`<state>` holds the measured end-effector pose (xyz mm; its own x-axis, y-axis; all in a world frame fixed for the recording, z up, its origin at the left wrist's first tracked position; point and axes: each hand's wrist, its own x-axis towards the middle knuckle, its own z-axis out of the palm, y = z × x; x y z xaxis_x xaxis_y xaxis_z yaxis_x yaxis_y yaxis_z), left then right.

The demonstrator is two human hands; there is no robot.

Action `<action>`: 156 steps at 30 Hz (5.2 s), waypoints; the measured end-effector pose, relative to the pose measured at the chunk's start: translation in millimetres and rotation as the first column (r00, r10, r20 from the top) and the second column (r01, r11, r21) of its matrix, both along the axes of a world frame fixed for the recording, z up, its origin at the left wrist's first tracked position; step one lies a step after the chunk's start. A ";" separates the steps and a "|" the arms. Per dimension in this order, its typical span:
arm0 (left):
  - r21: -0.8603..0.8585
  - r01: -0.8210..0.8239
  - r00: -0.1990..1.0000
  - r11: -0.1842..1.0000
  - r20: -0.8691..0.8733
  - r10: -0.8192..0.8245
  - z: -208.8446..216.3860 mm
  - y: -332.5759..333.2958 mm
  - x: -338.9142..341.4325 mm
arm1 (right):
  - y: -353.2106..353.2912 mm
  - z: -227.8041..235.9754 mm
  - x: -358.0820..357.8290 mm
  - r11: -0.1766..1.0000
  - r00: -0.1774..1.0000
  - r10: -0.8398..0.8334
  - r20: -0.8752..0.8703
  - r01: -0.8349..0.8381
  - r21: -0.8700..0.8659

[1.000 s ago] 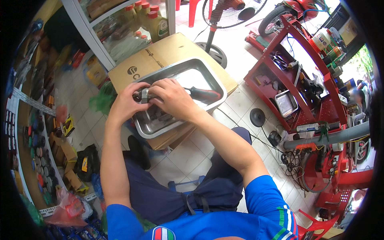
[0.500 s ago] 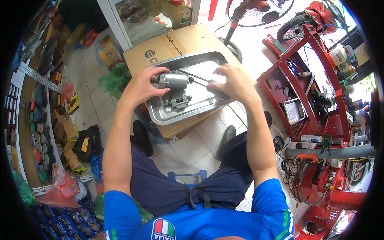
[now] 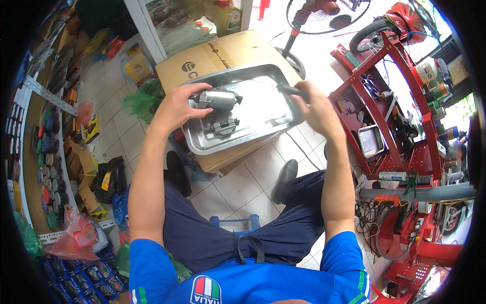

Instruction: The person uses a screwdriver to unscrew components from a carburetor held in a metal tray and then removes internal pieces by hand.

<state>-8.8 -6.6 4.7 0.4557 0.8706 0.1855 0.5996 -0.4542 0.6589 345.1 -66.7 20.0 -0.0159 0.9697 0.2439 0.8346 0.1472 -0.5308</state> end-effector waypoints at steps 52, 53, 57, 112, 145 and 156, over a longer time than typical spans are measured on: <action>-0.055 -0.039 0.999 0.998 0.002 0.039 2.6 6.1 6.9 | -17.5 -10.7 7.7 0.975 0.926 0.183 -0.331 -0.213 -0.057; -0.065 -0.046 0.999 0.997 0.002 0.046 3.5 5.8 6.1 | -14.0 -14.7 16.7 0.964 0.909 0.181 -0.374 -0.239 -0.114; -0.048 -0.047 0.998 0.998 0.030 0.049 1.1 6.9 8.4 | -9.7 -16.8 30.6 0.947 0.724 0.140 -0.675 -0.298 -0.122; 0.035 -0.023 0.998 0.999 0.058 0.021 -10.6 6.3 7.1 | -13.2 -2.9 53.6 0.943 0.732 0.002 -0.681 -0.228 -0.241; 0.034 -0.032 0.999 0.999 0.043 0.030 -10.1 7.1 6.4 | -11.6 -3.0 54.2 0.906 0.741 0.014 -0.672 -0.294 -0.305; 0.048 -0.026 0.999 0.999 0.039 0.024 -14.0 9.3 5.0 | -9.3 -7.9 42.8 0.936 0.770 -0.017 -0.638 -0.212 -0.280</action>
